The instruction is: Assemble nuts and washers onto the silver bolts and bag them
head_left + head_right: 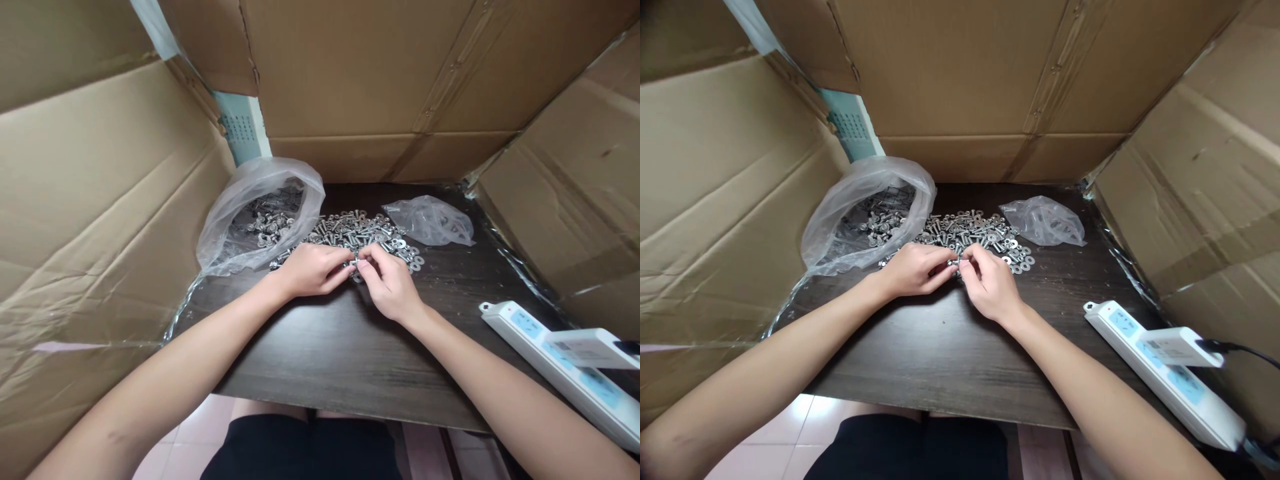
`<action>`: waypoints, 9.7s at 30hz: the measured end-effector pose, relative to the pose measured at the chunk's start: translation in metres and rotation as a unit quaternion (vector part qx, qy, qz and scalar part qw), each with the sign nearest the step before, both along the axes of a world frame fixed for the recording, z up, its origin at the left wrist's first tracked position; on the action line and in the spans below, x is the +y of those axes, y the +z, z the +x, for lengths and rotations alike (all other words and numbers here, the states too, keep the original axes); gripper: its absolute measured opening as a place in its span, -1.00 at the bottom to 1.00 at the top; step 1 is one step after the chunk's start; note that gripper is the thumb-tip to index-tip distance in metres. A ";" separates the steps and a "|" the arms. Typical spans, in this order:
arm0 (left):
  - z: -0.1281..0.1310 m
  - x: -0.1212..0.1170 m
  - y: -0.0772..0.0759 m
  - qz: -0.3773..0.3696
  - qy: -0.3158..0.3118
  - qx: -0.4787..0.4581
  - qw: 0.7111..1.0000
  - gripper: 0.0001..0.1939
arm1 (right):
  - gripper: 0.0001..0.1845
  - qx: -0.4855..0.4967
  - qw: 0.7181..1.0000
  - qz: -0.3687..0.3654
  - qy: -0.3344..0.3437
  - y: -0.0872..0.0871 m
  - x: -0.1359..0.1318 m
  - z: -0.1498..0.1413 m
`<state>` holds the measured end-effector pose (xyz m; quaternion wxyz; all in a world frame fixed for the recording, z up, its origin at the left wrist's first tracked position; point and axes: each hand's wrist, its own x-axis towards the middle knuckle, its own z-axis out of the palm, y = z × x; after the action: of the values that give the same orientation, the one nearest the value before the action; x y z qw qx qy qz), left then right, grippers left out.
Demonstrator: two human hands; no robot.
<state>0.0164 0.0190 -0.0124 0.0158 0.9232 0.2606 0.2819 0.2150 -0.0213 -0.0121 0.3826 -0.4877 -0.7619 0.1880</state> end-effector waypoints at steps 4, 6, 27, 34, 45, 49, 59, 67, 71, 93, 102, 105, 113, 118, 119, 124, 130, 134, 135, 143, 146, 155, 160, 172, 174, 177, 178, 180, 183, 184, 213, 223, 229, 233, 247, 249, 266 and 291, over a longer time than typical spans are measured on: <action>0.000 0.000 0.000 -0.002 -0.006 0.009 1.000 -0.71 | -0.83 0.006 1.000 0.000 0.021 -0.001 0.001 0.000; 0.001 0.000 0.000 -0.005 -0.002 0.012 1.000 -0.71 | -0.79 0.006 1.000 0.001 0.024 -0.002 0.001 0.000; 0.000 0.000 0.001 -0.006 -0.001 0.025 1.000 -0.70 | -0.81 0.024 0.999 -0.040 0.011 0.002 0.000 0.000; 0.001 0.001 0.000 0.003 -0.009 0.022 1.000 -0.72 | -0.76 0.036 0.998 -0.049 0.014 0.002 0.000 0.001; 0.000 0.000 0.001 -0.003 -0.004 0.019 1.000 -0.71 | -0.70 0.019 1.000 -0.020 0.008 0.001 0.000 -0.001; 0.000 0.000 0.002 -0.012 0.002 0.023 1.000 -0.71 | -0.63 0.017 1.000 -0.023 0.009 0.000 0.000 -0.002; 0.000 0.000 -0.001 -0.024 0.016 0.021 0.999 -0.70 | -0.81 0.028 0.998 -0.057 0.004 0.002 0.000 0.001; 0.000 0.000 0.001 -0.030 0.017 0.028 0.999 -0.72 | -0.89 0.023 0.999 -0.032 -0.004 0.001 0.000 -0.002; 0.000 0.000 0.000 -0.024 0.022 0.027 0.999 -0.70 | -0.88 0.021 0.999 -0.031 -0.004 0.002 0.000 -0.002; 0.000 0.000 0.001 -0.005 0.003 0.021 1.000 -0.69 | -0.74 0.022 0.999 -0.032 0.016 0.001 0.001 -0.001; 0.000 0.000 0.000 -0.020 0.008 0.023 1.000 -0.69 | -0.86 0.024 0.999 -0.045 0.003 0.000 0.001 -0.001; 0.000 0.001 -0.001 -0.021 0.010 0.025 0.999 -0.68 | -0.85 0.022 0.999 -0.039 0.005 -0.001 0.001 -0.001; 0.000 0.000 0.000 -0.017 0.007 0.025 1.000 -0.71 | -0.71 0.019 0.999 -0.039 0.011 -0.001 0.002 -0.001; 0.000 0.000 0.000 -0.022 0.010 0.026 0.999 -0.69 | -0.77 0.023 0.998 -0.064 0.002 -0.001 0.001 -0.001; 0.000 0.000 0.000 -0.023 0.010 0.026 0.999 -0.69 | -0.79 0.023 0.997 -0.068 0.000 -0.001 0.001 -0.001; 0.000 0.000 0.000 -0.034 0.008 0.029 0.999 -0.70 | -0.84 0.020 0.998 -0.062 0.005 0.000 0.000 -0.001; 0.000 0.001 -0.001 -0.040 0.007 0.028 0.999 -0.70 | -0.82 0.020 0.998 -0.055 0.006 -0.001 0.000 -0.001; 0.000 0.000 0.000 -0.046 0.006 0.027 0.999 -0.70 | -0.80 0.020 0.999 -0.041 0.006 -0.001 0.001 -0.001; 0.000 0.000 0.000 -0.047 0.007 0.026 0.999 -0.69 | -0.80 0.019 0.999 -0.039 0.007 -0.001 0.001 -0.001; 0.000 0.000 0.000 -0.041 0.003 0.011 0.999 -0.72 | -0.71 0.017 0.999 -0.034 0.005 0.000 -0.001 -0.002; 0.000 0.000 0.001 -0.050 0.008 0.011 0.999 -0.72 | -0.70 0.016 0.999 -0.029 0.006 0.000 -0.001 -0.002; 0.000 0.000 0.000 -0.061 0.007 0.012 0.998 -0.72 | -0.71 0.012 1.000 -0.012 -0.003 -0.001 0.000 -0.002; 0.000 0.001 0.000 -0.058 0.010 0.006 0.998 -0.72 | -0.71 0.009 1.000 -0.008 -0.004 -0.001 0.000 -0.002; 0.000 0.001 0.001 -0.062 0.017 0.013 0.998 -0.71 | -0.72 0.008 1.000 -0.001 -0.016 0.001 0.000 -0.003; -0.001 0.001 0.001 -0.063 0.015 0.011 0.998 -0.71 | -0.71 0.007 1.000 0.000 -0.019 0.002 -0.001 -0.003; 0.000 0.001 0.001 -0.066 0.013 0.010 0.998 -0.71 | -0.71 0.005 1.000 0.000 -0.024 0.002 -0.001 -0.003; 0.000 0.001 0.001 -0.067 0.013 0.010 0.998 -0.71 | -0.71 0.003 1.000 -0.001 -0.026 0.002 -0.001 -0.004; 0.000 0.001 0.001 -0.068 0.013 0.011 0.998 -0.72 | -0.71 0.001 1.000 -0.004 -0.027 0.002 -0.001 -0.004; -0.001 0.001 0.001 -0.075 0.012 0.013 0.997 -0.72 | -0.72 0.002 1.000 -0.003 -0.027 0.001 -0.001 -0.003; -0.001 0.001 0.001 -0.077 0.011 0.012 0.997 -0.72 | -0.72 0.004 1.000 -0.002 -0.027 0.001 -0.001 -0.003; -0.001 0.002 0.000 -0.065 0.011 0.010 0.998 -0.75 | -0.69 0.022 1.000 -0.021 -0.003 -0.001 0.000 -0.002; -0.001 0.001 0.001 -0.066 0.005 0.004 0.998 -0.76 | -0.59 0.017 1.000 -0.014 -0.008 -0.002 0.000 -0.004; -0.001 0.001 0.000 -0.057 0.006 0.002 0.998 -0.74 | -0.58 0.020 0.999 -0.040 -0.021 -0.002 0.000 -0.002; 0.000 0.000 -0.001 -0.048 0.014 0.005 0.999 -0.73 | -0.63 0.021 0.998 -0.054 -0.026 0.000 0.000 0.000; -0.001 0.000 0.001 -0.032 0.019 0.014 0.999 -0.71 | -0.76 0.020 0.999 -0.048 -0.007 0.000 0.001 -0.001; -0.001 0.000 0.000 -0.032 0.016 0.015 0.999 -0.71 | -0.72 0.019 0.999 -0.045 -0.001 0.000 0.001 -0.001; 0.000 0.000 -0.002 -0.024 0.021 0.008 0.999 -0.71 | -0.68 0.029 0.998 -0.058 -0.008 0.000 0.000 0.000; -0.002 0.005 -0.008 0.011 0.020 0.001 1.000 -0.70 | -0.53 0.012 0.999 -0.034 -0.020 -0.001 0.000 -0.002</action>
<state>0.0147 0.0244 -0.0207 -0.0004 0.9182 0.2755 0.2845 0.2126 -0.0215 -0.0128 0.3782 -0.5137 -0.7403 0.2121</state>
